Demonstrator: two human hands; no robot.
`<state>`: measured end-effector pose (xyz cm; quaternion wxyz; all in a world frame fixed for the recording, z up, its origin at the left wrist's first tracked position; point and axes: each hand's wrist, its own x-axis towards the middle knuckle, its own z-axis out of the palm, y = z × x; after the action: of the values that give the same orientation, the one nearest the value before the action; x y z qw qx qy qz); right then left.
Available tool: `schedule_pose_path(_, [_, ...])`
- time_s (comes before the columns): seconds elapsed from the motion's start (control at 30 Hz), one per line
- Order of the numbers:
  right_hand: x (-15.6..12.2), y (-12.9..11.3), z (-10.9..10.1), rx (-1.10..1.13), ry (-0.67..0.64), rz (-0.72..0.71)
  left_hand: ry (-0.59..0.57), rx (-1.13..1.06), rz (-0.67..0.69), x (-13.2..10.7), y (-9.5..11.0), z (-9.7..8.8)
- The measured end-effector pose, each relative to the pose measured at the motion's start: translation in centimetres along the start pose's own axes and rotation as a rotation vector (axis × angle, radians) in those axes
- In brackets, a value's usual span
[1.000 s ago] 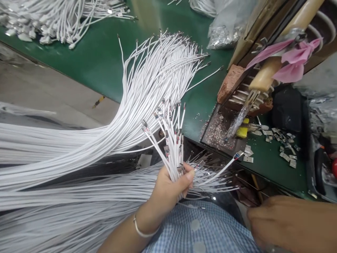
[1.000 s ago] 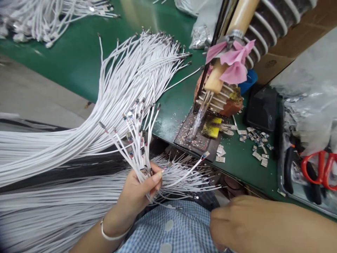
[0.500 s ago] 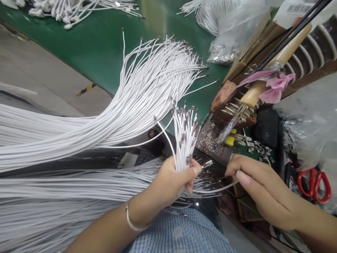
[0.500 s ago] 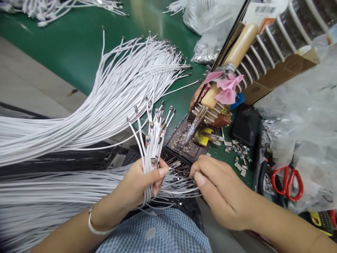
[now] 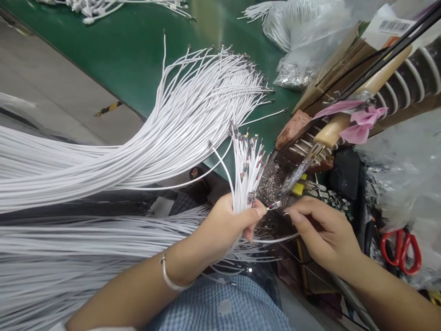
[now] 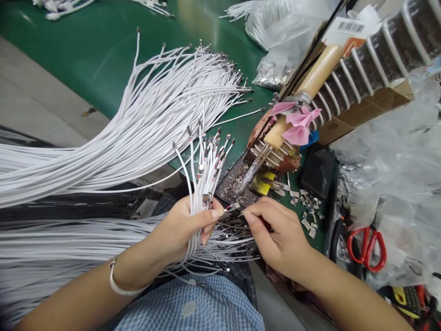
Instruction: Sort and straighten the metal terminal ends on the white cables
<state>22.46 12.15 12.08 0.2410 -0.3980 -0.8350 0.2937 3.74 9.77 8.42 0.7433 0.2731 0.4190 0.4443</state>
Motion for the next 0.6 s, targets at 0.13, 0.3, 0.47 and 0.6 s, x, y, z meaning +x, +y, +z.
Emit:
schedule_pose_path(0.13, [0.3, 0.0, 0.7, -0.025, 0.068, -0.021, -0.014, -0.006, 0.006, 0.1, 0.2, 0.0])
schedule_pose_path(0.3, [0.3, 0.4, 1.3, 0.060, 0.185, 0.028, -0.032, 0.008, 0.009, 0.2, 0.3, -0.1])
schedule_pose_path(0.47, [0.4, 0.7, 1.5, 0.062, 0.238, -0.063, -0.015, 0.014, 0.004, 0.4, 0.3, -0.1])
schedule_pose_path(0.6, [0.4, 0.7, 1.6, 0.047, 0.253, -0.080, -0.024, 0.005, 0.009, 0.5, 0.4, -0.2])
